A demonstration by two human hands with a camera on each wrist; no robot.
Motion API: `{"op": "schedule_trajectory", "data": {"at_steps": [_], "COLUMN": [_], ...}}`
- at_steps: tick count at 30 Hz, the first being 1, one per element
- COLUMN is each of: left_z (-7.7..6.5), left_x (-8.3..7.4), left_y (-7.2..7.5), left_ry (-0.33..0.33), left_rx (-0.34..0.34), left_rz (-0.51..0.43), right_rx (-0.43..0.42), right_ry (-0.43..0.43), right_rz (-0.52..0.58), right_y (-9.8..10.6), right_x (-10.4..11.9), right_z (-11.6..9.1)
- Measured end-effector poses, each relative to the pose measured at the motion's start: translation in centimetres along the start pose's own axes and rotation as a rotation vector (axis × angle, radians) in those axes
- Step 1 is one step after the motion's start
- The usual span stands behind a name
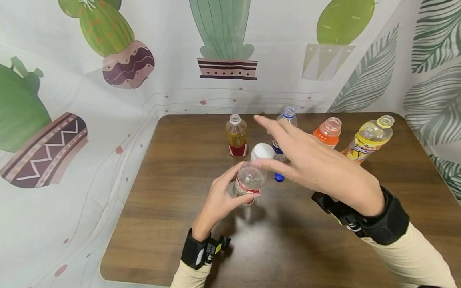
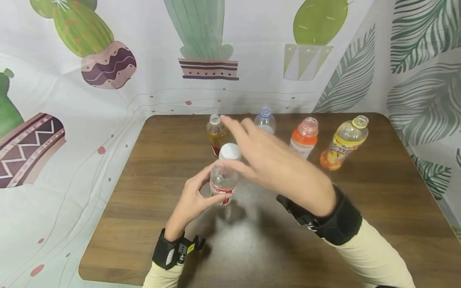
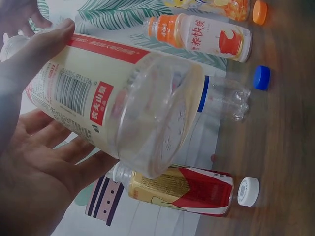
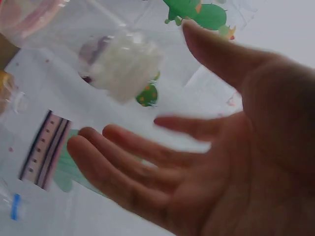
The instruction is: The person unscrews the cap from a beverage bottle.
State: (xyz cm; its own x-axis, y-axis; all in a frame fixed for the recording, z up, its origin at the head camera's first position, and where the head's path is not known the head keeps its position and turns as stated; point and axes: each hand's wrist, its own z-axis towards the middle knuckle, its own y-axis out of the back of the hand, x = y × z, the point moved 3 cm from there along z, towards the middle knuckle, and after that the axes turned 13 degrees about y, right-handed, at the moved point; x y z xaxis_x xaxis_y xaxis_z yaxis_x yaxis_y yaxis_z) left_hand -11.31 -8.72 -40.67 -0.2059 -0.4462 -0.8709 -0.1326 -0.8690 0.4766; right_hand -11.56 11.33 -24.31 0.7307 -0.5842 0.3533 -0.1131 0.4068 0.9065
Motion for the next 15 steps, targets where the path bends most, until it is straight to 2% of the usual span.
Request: {"op": "schedule_trajectory", "data": {"at_steps": [3, 6, 15], "left_z": [0.0, 0.0, 0.2], "left_x": [-0.2, -0.2, -0.3], "left_y": [0.1, 0.0, -0.4], "left_ry": [-0.005, -0.007, -0.035], "left_rx": [-0.013, -0.012, 0.001], "left_rz": [0.024, 0.031, 0.048], "right_rx": [-0.042, -0.053, -0.091], "right_ry": [-0.088, -0.139, -0.128], "right_rz": [-0.079, -0.156, -0.221], "right_y": [0.3, 0.2, -1.6], "right_x": [0.3, 0.5, 0.5], "right_z": [0.3, 0.5, 0.9]}}
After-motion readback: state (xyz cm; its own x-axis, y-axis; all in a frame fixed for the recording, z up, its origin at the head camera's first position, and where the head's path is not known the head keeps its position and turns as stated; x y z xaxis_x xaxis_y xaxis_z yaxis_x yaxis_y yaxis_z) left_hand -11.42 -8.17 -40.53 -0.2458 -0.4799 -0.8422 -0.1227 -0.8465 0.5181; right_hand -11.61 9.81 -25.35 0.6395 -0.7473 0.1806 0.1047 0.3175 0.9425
